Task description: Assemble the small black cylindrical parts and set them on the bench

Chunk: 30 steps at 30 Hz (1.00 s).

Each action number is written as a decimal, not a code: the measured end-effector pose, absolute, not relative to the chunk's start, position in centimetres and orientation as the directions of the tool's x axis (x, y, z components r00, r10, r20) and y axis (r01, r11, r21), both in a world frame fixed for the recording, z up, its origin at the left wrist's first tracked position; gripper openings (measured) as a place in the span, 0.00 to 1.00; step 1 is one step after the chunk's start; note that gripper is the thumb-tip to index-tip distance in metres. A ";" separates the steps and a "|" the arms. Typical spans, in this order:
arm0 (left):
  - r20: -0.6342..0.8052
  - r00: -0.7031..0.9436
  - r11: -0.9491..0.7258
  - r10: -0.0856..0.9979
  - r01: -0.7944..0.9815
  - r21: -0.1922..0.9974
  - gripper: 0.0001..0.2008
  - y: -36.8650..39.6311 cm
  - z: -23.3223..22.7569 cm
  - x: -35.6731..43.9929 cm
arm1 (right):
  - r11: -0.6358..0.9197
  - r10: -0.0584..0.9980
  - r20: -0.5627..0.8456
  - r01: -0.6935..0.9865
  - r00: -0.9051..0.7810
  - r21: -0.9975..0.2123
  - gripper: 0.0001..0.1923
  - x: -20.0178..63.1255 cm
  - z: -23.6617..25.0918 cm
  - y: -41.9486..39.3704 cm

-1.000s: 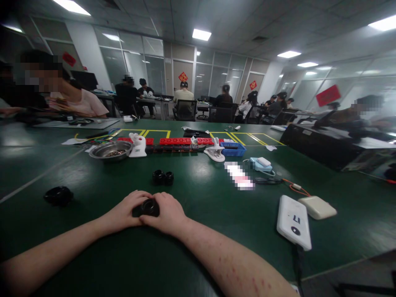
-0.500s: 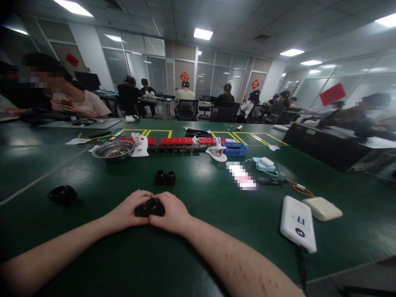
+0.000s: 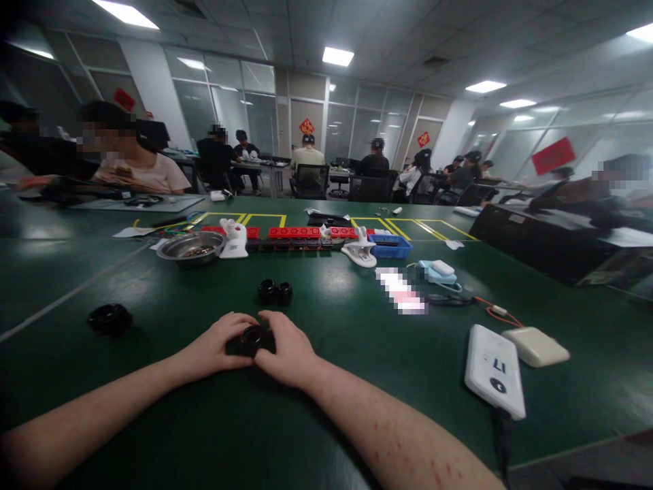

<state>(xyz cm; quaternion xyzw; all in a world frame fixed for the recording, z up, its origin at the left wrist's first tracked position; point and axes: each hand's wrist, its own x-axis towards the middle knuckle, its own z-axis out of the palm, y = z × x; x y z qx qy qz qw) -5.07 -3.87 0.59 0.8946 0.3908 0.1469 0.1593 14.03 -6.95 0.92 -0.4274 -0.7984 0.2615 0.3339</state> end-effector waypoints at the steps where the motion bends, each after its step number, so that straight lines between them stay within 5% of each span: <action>1: 0.138 0.650 -0.643 0.747 0.653 0.399 0.20 -3.9 0.7 -5.0 | 0.479 0.868 0.306 0.497 -0.391 -0.723 0.31 14.1 0.9 -7.0; 7: 0.133 0.655 -0.645 0.744 0.652 0.398 0.19 -3.9 0.9 -4.9 | 0.489 0.870 0.414 0.577 -0.268 -0.654 0.38 13.5 1.2 -7.1; 11: 0.145 0.653 -0.648 0.744 0.650 0.397 0.19 -3.8 0.7 -4.9 | 0.535 0.836 0.470 0.604 -0.282 -0.590 0.30 13.4 1.5 -7.2; 15: 0.149 0.655 -0.651 0.741 0.645 0.400 0.21 -3.7 0.5 -5.1 | 0.601 0.799 0.473 0.538 -0.373 -0.591 0.32 13.9 1.6 -7.2; 20: 0.156 0.665 -0.663 0.730 0.635 0.397 0.20 -3.7 0.5 -5.0 | 0.521 0.846 0.463 0.591 -0.262 -0.617 0.36 13.4 1.3 -7.1; 24: 0.160 0.656 -0.658 0.738 0.646 0.387 0.20 -3.7 0.5 -4.9 | 0.576 0.815 0.466 0.563 -0.343 -0.593 0.28 13.2 1.3 -7.2; 30: 0.161 0.657 -0.660 0.737 0.646 0.384 0.19 -3.7 0.6 -5.0 | 0.602 0.797 0.489 0.527 -0.354 -0.599 0.37 13.5 1.4 -7.3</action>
